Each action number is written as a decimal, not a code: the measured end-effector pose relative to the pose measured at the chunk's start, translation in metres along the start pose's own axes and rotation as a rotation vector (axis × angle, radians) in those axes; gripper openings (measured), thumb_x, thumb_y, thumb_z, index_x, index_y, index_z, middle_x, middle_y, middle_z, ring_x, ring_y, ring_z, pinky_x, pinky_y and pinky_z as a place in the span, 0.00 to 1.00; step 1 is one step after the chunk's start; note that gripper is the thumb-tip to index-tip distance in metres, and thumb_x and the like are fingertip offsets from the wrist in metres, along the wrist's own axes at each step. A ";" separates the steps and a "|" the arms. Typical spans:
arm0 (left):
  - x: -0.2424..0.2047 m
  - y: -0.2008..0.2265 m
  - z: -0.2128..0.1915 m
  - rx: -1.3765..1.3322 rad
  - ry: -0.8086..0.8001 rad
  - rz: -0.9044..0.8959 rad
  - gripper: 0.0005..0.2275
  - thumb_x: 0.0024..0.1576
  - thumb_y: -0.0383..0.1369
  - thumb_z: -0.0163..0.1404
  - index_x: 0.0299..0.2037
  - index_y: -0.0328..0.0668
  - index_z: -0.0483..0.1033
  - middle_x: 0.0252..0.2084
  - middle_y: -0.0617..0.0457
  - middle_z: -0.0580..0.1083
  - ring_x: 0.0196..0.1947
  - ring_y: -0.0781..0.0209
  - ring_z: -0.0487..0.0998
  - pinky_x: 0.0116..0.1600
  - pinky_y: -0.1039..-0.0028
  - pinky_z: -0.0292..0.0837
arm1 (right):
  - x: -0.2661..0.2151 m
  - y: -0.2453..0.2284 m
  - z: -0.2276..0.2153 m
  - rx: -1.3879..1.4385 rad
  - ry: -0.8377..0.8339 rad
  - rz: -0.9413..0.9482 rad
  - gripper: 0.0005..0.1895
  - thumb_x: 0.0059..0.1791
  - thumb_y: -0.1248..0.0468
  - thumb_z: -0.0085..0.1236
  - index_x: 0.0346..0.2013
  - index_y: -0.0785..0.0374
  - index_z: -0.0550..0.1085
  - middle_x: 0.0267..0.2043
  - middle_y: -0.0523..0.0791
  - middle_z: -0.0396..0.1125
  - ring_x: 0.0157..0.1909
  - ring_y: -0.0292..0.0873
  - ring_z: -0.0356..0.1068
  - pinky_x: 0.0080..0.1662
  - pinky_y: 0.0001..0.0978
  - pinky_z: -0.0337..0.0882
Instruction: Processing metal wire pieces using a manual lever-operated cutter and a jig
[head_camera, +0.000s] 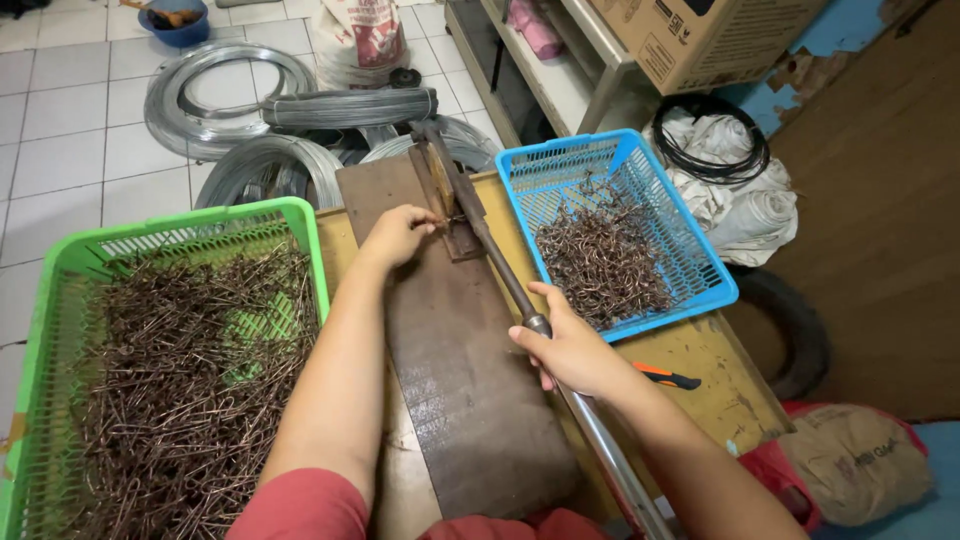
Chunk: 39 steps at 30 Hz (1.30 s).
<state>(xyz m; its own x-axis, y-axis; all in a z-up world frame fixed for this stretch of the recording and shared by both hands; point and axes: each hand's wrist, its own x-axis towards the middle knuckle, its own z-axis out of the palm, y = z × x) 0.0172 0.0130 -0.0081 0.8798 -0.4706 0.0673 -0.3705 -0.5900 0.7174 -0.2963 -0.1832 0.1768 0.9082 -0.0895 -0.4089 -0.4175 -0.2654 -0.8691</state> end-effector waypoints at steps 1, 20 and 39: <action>-0.004 0.002 0.000 0.001 -0.004 0.001 0.06 0.64 0.35 0.57 0.47 0.58 0.87 0.51 0.44 0.83 0.60 0.37 0.80 0.62 0.44 0.74 | 0.000 0.002 0.001 0.003 0.002 0.002 0.38 0.54 0.68 0.56 0.76 0.65 0.52 0.23 0.51 0.68 0.12 0.47 0.71 0.15 0.36 0.77; -0.014 0.022 -0.015 -0.293 -0.196 0.042 0.07 0.62 0.33 0.60 0.48 0.47 0.87 0.47 0.43 0.84 0.51 0.48 0.83 0.59 0.56 0.77 | 0.006 0.002 -0.005 -0.010 -0.032 0.011 0.37 0.54 0.69 0.55 0.76 0.63 0.52 0.23 0.50 0.67 0.12 0.47 0.72 0.15 0.38 0.76; -0.023 0.041 -0.026 -1.058 0.040 -0.030 0.08 0.61 0.30 0.64 0.48 0.40 0.83 0.37 0.55 0.77 0.37 0.67 0.83 0.46 0.73 0.88 | 0.028 0.083 0.038 -0.215 0.134 0.099 0.34 0.52 0.62 0.61 0.73 0.55 0.63 0.52 0.63 0.74 0.18 0.47 0.77 0.20 0.28 0.77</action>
<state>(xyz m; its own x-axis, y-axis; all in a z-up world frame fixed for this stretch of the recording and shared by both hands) -0.0106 0.0166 0.0374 0.9005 -0.4323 0.0480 0.0833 0.2798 0.9564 -0.3067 -0.1714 0.0822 0.8652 -0.2477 -0.4360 -0.5013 -0.4452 -0.7419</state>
